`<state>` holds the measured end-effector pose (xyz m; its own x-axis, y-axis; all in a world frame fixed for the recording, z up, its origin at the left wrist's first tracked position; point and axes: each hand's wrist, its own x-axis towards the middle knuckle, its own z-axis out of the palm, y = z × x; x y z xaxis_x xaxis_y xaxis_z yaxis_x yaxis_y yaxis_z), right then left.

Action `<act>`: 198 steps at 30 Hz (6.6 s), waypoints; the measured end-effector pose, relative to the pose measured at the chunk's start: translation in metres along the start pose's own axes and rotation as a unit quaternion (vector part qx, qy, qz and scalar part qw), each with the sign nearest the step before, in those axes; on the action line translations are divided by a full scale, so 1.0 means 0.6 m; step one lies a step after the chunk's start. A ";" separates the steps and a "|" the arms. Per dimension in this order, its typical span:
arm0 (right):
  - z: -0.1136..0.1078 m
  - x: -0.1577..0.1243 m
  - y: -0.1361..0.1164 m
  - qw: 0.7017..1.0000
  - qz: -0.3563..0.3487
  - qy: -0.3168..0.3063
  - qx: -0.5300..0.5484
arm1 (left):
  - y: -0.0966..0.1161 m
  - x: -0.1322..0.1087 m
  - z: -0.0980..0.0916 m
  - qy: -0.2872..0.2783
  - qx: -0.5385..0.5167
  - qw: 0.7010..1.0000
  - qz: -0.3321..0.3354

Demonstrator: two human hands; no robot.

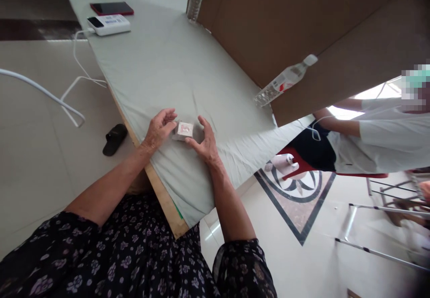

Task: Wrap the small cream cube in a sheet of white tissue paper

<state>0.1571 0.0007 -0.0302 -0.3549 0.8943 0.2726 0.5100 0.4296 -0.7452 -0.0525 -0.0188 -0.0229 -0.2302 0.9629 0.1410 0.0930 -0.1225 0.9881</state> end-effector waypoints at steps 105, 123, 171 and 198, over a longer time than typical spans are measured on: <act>-0.106 0.050 -0.024 0.950 0.257 0.042 -0.174 | 0.069 0.068 0.043 -0.078 0.340 0.937 0.006; -0.105 0.018 -0.093 0.983 0.087 0.152 0.051 | 0.145 0.006 -0.002 -0.108 -0.085 0.990 0.018; -0.112 0.000 -0.092 0.997 0.005 -0.073 0.036 | 0.116 0.007 -0.024 -0.148 0.262 0.951 0.071; -0.191 -0.041 0.079 0.941 0.157 0.191 -0.230 | 0.057 -0.020 -0.005 -0.310 0.451 0.830 0.109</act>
<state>0.2794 0.0137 -0.0026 0.1326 0.9281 0.3479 0.8589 0.0676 -0.5077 -0.0493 -0.0354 0.0092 0.4035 0.9146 -0.0247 0.8183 -0.3487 0.4569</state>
